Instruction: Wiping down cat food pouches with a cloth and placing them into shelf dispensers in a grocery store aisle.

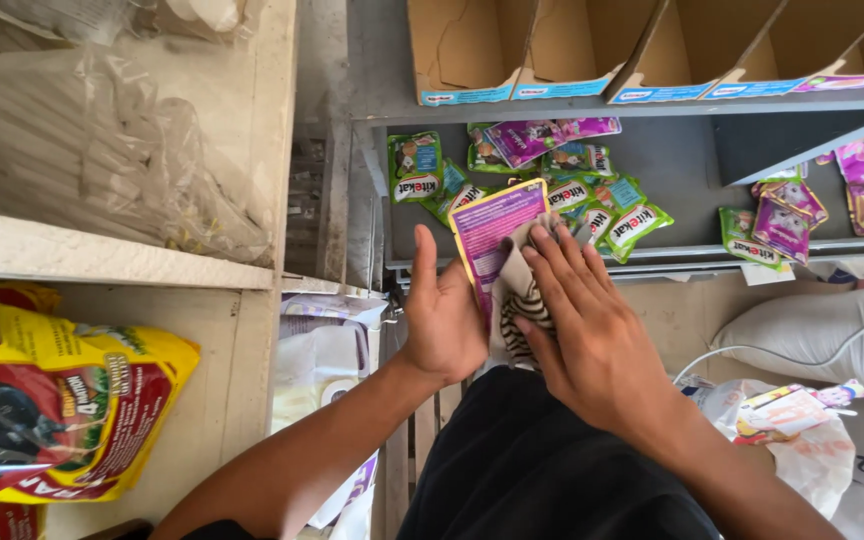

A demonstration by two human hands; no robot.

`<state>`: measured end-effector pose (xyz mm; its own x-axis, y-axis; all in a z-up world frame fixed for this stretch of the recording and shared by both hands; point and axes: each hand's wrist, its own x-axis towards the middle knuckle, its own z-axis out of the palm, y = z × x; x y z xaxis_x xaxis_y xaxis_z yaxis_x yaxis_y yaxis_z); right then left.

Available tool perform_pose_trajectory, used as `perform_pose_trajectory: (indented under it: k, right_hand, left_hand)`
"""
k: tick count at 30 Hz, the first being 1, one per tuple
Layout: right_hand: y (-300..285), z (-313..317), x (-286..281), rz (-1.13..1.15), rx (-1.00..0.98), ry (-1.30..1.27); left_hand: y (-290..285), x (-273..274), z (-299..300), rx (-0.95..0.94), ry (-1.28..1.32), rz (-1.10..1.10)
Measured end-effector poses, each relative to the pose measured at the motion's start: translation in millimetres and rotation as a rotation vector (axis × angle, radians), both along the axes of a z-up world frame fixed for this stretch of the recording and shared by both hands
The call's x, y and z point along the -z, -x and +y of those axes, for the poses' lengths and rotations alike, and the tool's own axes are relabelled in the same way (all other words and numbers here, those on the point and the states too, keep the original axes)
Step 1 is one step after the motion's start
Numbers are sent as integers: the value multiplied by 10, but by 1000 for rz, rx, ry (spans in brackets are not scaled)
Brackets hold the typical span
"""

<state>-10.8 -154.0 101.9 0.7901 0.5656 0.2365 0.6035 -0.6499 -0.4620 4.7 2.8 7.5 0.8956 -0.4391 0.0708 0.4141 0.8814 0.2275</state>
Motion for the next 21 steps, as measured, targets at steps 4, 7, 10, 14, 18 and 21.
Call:
perform_pose_trajectory:
  k: [4,7,10,14,18,21]
  right_hand:
    - [85,61,60,-51,-121,65]
    - [-5,29,104,-34,-139,124]
    - [-105,85,78,-40,-76,102]
    - [-52,54,138,-23,-199,91]
    - [-215,98,62,-48,-42,103]
    - [-121,169,23,-51,-70,50]
  left_hand:
    - [-7,19,79,35,79,57]
    - [26,69,72,38,84,115]
    - [-28,82,75,-17,36,158]
    - [-4,-57,97,43,61,56]
    - [-33,62,71,4,110,130]
    - [-55,5,112,-45,82,165]
